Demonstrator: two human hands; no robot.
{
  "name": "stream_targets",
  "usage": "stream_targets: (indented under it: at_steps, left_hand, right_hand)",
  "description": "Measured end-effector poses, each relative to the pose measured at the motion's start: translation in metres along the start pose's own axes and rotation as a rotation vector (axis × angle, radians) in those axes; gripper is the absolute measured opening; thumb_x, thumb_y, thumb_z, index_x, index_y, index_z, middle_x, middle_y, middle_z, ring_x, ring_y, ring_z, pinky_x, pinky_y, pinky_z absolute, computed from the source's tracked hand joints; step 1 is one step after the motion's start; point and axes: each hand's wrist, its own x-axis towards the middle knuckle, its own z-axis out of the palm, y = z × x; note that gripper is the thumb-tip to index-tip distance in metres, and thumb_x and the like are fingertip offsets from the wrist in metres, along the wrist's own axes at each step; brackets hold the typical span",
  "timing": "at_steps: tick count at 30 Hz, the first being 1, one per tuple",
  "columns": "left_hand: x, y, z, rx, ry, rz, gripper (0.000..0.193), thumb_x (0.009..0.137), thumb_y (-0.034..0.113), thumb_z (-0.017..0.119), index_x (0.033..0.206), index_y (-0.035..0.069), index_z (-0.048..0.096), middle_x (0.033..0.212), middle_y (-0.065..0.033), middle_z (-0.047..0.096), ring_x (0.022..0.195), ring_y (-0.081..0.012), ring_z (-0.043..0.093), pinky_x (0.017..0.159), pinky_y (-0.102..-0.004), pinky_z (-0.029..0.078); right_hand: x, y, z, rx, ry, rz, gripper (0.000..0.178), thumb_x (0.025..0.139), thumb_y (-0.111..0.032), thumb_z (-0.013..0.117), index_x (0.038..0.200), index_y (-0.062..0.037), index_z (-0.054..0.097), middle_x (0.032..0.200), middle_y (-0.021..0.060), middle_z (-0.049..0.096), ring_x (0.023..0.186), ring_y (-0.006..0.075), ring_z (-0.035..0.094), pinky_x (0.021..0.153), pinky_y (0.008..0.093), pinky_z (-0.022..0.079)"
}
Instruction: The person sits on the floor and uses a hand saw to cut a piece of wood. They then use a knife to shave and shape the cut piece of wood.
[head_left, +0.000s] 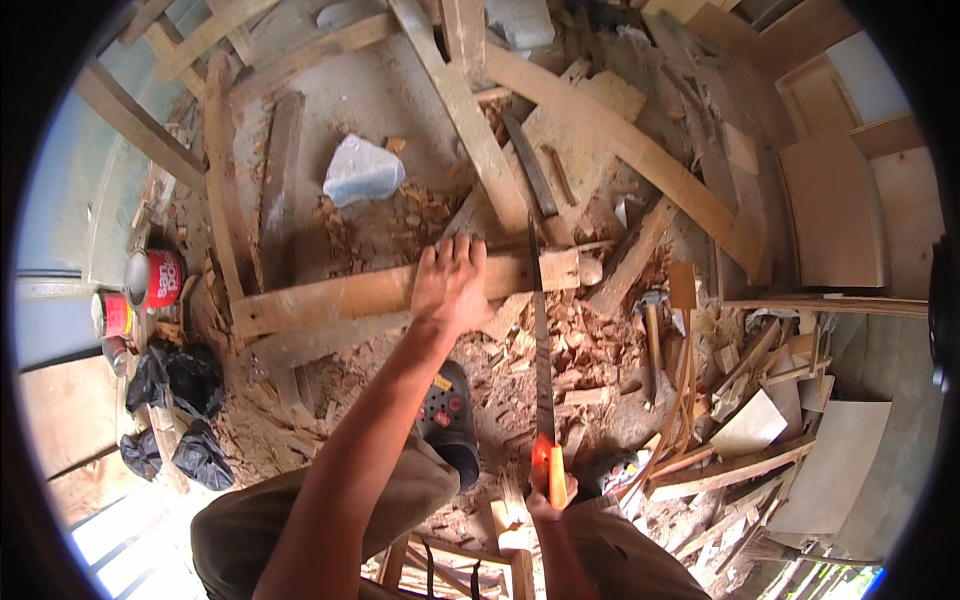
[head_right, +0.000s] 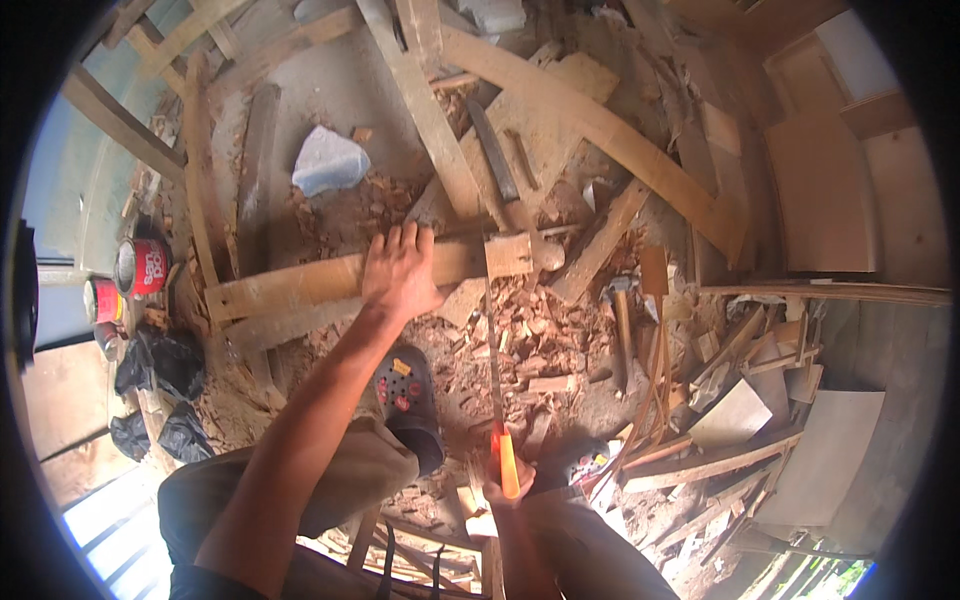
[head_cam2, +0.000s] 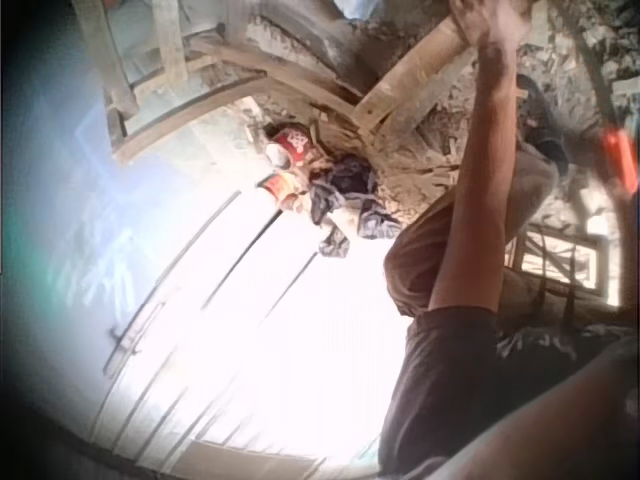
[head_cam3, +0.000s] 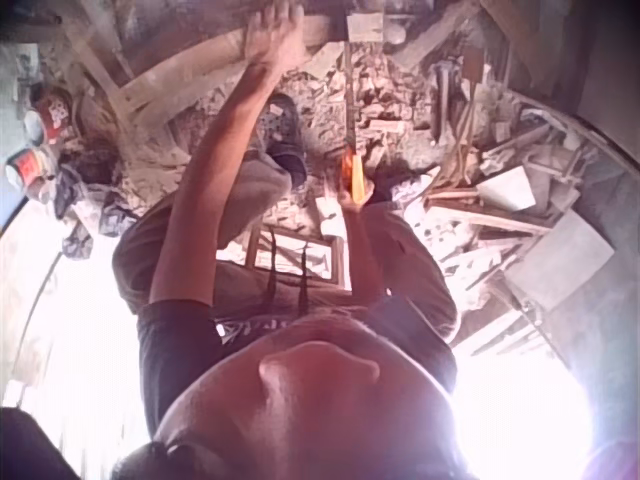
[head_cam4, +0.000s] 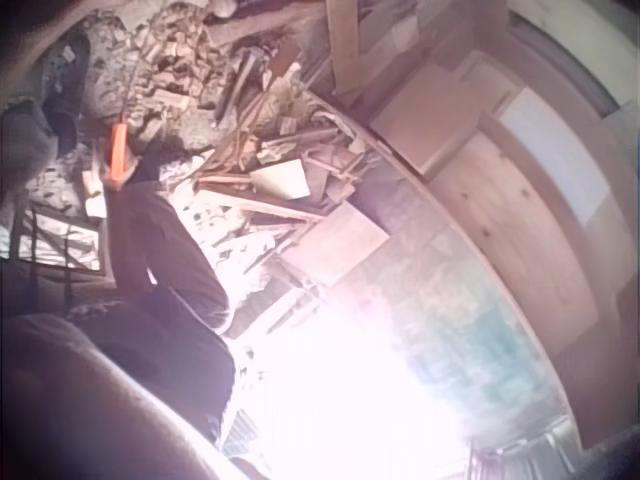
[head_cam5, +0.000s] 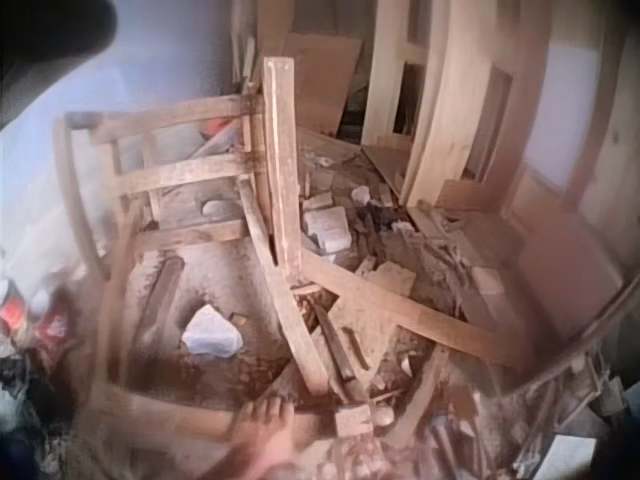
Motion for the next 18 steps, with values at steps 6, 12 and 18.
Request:
stream_targets:
  at_steps: [6,12,18]
  left_hand:
    - [0.004,0.004,0.005,-0.083,0.099,0.028,0.079,0.069,0.058,0.081,0.119,0.002,0.057,0.118,-0.0151,0.06,0.108,-0.0273,0.061,0.094,-0.0419,0.045]
    - [0.0,-0.003,0.004,-0.022,0.028,0.024,0.083,0.069,0.06,0.082,0.121,0.0,0.057,0.118,-0.0156,0.061,0.11,-0.0273,0.061,0.095,-0.042,0.046]
    - [0.003,0.002,0.005,-0.082,0.03,0.004,0.085,0.07,0.065,0.079,0.121,0.0,0.057,0.12,-0.0156,0.061,0.112,-0.0284,0.06,0.097,-0.0429,0.045]
  right_hand:
    - [0.145,-0.016,0.047,0.088,-0.072,0.063,0.003,0.082,0.0,0.063,0.082,0.0004,0.066,0.063,0.0119,0.061,0.049,0.022,0.059,0.053,0.034,0.048]
    - [0.019,-0.016,0.009,0.063,-0.022,-0.013,0.02,0.082,-0.002,0.061,0.1,0.0044,0.068,0.074,0.0128,0.069,0.057,0.021,0.066,0.063,0.0346,0.054]
    - [0.083,-0.007,0.036,0.253,-0.016,0.306,0.009,0.081,-0.001,0.062,0.086,0.0013,0.069,0.06,0.0058,0.054,0.05,0.0152,0.053,0.046,0.0331,0.039]
